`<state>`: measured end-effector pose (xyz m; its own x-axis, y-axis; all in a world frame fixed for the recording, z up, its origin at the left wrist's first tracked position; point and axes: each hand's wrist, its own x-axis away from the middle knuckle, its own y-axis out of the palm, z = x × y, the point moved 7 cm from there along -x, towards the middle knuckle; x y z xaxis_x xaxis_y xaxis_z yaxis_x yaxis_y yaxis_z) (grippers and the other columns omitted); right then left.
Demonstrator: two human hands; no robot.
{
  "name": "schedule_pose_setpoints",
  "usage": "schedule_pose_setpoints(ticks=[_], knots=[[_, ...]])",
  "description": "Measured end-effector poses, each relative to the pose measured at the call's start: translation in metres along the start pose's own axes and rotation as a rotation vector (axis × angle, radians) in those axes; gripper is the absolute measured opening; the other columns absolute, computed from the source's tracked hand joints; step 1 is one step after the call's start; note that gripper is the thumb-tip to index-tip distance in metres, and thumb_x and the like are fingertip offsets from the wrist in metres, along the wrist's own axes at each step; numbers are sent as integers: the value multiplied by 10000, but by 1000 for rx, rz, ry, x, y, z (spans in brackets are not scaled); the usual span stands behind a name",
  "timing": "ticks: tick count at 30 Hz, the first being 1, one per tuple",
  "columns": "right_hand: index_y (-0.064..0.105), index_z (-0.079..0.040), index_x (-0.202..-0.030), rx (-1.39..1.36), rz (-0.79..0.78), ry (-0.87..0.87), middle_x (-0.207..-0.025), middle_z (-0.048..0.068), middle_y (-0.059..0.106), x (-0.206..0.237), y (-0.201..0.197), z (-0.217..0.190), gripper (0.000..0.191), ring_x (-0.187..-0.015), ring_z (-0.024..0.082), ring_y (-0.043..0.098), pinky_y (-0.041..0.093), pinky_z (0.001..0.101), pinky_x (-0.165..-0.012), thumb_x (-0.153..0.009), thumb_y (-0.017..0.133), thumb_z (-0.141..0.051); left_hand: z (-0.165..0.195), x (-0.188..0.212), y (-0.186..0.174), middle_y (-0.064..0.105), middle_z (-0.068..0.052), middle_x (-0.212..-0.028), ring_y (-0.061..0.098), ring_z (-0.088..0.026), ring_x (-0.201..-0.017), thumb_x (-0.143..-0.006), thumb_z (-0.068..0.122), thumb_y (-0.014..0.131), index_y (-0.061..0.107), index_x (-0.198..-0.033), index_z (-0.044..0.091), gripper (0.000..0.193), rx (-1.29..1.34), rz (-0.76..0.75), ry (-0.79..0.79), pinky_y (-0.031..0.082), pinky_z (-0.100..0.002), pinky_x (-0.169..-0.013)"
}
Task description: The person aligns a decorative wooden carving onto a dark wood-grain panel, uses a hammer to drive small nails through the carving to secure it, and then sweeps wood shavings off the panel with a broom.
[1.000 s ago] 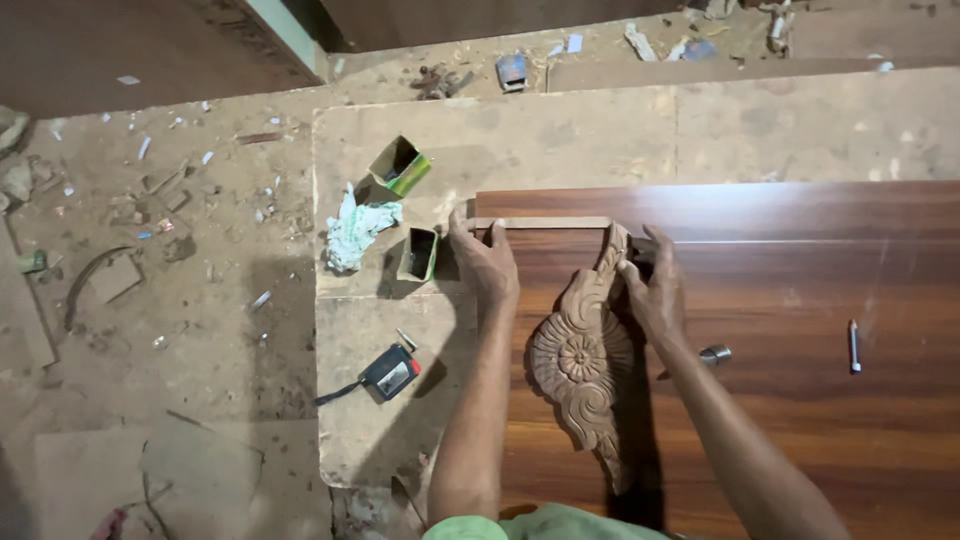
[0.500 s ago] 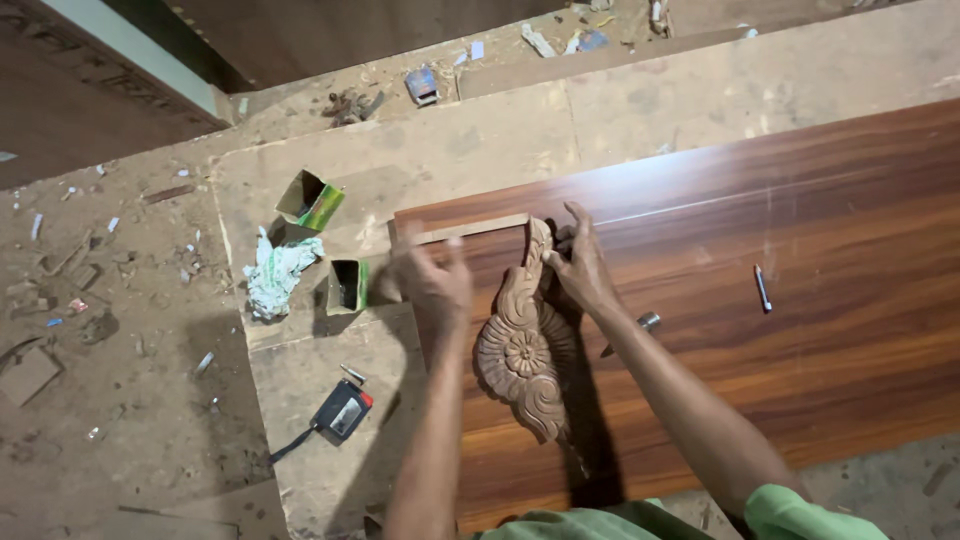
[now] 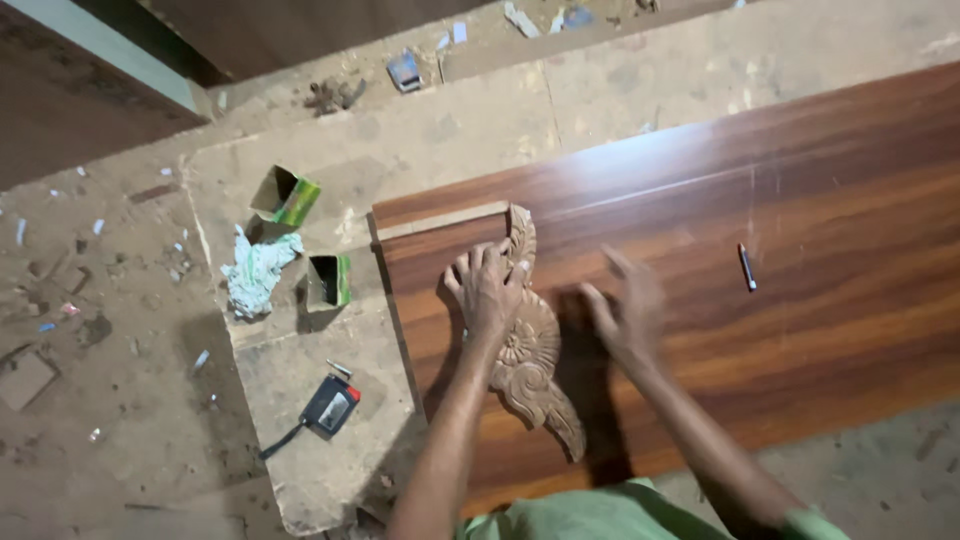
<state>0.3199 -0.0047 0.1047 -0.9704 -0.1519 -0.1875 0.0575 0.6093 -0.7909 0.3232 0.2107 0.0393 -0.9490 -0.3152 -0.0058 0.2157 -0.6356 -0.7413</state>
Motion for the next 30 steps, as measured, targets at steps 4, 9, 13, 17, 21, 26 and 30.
schedule_pose_setpoints(ticks=[4,9,13,17,21,26,30], knots=[[612,-89,-1275,429,-223,295,-1175,185,632,114,-45,68,577,-1118,390,575,439,514,-954,-826,740,-427,1,3,2,641,-36,-1235,503,-293,-1241,-862,417,734,705,-1205,178,419,-22,6,3,239,-606,-1120],[588,-88,-1357,36,-145,273,-1204,174,640,117,-38,69,356,-1142,358,630,507,431,-968,-1047,572,-261,1,5,1,650,-32,-1222,504,-289,-1229,-858,424,732,702,-1189,179,414,-16,14,15,238,-595,-1112],[458,-70,-1508,-207,-143,41,-1187,185,641,56,-32,31,501,-1043,312,655,524,424,-883,-1028,567,-166,4,6,-1,638,-56,-1237,499,-299,-1243,-898,409,712,686,-1223,167,406,-4,56,71,247,-582,-1122],[407,-165,-1560,-84,-241,57,-1061,126,677,43,-18,9,600,-852,264,702,590,381,-713,-984,570,-132,2,7,4,623,-90,-1214,489,-330,-1217,-875,404,712,688,-1211,160,417,-38,36,89,247,-600,-1088],[409,-194,-1565,251,-289,-61,-948,166,632,39,-14,-12,627,-751,358,655,537,484,-634,-977,612,-109,0,4,4,627,-85,-1273,492,-348,-1249,-922,376,691,665,-1231,120,402,-81,84,86,260,-602,-1120],[503,-136,-1506,65,-154,-123,-919,169,616,27,-55,-26,547,-705,354,619,510,489,-622,-970,613,-105,-1,1,4,634,-68,-1252,496,-322,-1245,-871,390,708,684,-1196,144,408,-3,34,35,253,-602,-1115],[583,-181,-1249,-131,159,-306,-969,119,588,34,-93,-33,203,-818,333,608,522,457,-743,-1063,553,-104,1,3,3,636,-59,-1223,491,-314,-1240,-864,388,725,692,-1198,156,408,-23,13,24,236,-618,-1109]])
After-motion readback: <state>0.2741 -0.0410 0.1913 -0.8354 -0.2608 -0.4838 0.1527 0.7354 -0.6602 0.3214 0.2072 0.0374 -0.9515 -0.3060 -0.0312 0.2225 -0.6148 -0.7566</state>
